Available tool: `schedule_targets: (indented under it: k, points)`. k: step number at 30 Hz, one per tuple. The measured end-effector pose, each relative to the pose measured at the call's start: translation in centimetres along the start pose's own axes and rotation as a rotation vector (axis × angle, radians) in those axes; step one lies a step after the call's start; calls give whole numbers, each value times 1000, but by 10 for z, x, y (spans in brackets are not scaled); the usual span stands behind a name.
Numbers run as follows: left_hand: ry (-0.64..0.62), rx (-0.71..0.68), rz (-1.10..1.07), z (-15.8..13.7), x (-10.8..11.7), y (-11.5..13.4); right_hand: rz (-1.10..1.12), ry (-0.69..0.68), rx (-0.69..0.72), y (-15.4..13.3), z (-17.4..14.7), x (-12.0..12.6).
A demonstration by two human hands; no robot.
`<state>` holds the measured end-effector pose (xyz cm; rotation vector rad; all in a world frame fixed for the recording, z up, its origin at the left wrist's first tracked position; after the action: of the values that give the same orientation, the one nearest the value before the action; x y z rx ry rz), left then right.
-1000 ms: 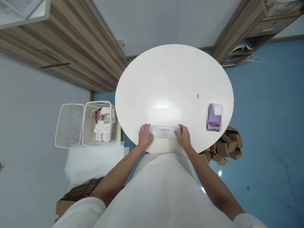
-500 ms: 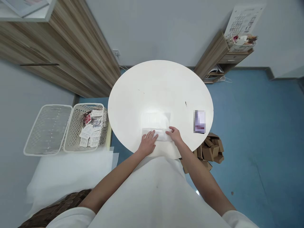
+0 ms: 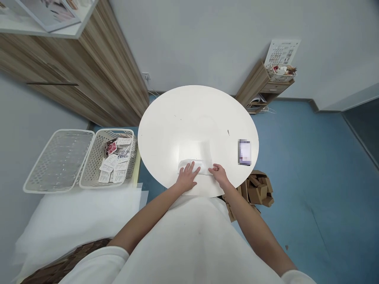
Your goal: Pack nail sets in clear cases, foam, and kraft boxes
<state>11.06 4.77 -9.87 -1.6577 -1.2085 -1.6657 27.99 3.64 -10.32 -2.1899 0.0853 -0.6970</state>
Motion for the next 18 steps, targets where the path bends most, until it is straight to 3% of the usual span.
schedule_targets:
  k: [7,12,14,16,18]
  points:
    - [-38,-11,-70,3,-1,0,-128,-67,148,-27,6,-36]
    - [82,-13,-157,0,18,-7,-233,-149,291,-41,-8,-59]
    - [195,94,-166,-6,28,-24,-265,-141,358,-44,-10,-59]
    - [285,338,-184,-17,31,-53,-341,-123,460,-48,-12,-59]
    - [293,593,-241,-31,23,-79,-449,-117,565,-50,-15,-61]
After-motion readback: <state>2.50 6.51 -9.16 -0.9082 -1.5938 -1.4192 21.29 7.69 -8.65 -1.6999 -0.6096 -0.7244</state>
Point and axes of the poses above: each hand's wrist, its own z-axis towards the middle knuckle, its own x-axis out of the back of the hand, y = z × x, the point moved 9 cm from there along z, towards the middle knuckle, and after that the axes turned 13 degrees about y, right-handed, at the moved point
